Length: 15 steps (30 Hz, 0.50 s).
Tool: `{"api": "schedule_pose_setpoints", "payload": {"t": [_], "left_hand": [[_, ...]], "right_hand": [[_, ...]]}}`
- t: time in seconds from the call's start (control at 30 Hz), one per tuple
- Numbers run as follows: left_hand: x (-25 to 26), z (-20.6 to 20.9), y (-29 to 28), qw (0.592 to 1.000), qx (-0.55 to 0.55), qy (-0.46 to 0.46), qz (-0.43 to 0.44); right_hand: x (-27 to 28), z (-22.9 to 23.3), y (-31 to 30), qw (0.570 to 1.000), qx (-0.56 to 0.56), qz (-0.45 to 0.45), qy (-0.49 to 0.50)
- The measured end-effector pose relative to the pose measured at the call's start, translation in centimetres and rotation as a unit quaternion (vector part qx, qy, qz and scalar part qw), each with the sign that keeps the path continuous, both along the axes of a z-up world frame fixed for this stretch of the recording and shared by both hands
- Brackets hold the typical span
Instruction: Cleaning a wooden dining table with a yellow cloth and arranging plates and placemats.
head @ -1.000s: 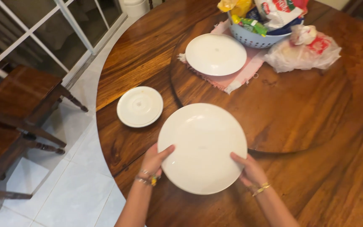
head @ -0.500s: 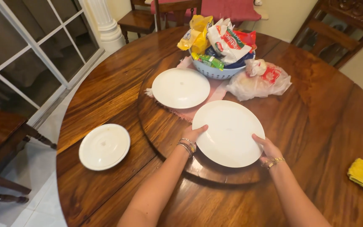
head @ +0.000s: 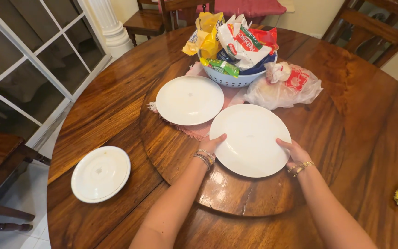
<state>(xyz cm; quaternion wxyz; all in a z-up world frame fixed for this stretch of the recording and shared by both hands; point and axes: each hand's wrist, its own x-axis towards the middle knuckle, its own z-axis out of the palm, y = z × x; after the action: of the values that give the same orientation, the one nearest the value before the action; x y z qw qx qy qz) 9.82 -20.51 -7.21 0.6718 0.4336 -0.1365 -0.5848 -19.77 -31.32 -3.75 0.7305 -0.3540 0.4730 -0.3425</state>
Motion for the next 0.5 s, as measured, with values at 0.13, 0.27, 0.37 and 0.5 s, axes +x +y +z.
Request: {"api": "schedule_pose_setpoints", "payload": {"t": [0.13, 0.27, 0.37, 0.5], "left_hand": [[-0.1, 0.1, 0.3, 1.0, 0.004, 0.009, 0.013], [0.0, -0.4, 0.0, 0.999, 0.017, 0.017, 0.027], [0.2, -0.7, -0.1, 1.0, 0.005, -0.004, 0.015], [0.4, 2.4, 1.4, 0.987, 0.095, -0.132, -0.009]], "right_hand": [[0.6, 0.1, -0.2, 1.0, -0.004, -0.015, 0.001], [0.9, 0.8, 0.1, 0.999, 0.013, -0.031, 0.03], [0.6, 0.5, -0.2, 0.999, 0.006, -0.014, 0.038], [0.2, 0.4, -0.1, 0.996, -0.024, -0.008, 0.088]]}}
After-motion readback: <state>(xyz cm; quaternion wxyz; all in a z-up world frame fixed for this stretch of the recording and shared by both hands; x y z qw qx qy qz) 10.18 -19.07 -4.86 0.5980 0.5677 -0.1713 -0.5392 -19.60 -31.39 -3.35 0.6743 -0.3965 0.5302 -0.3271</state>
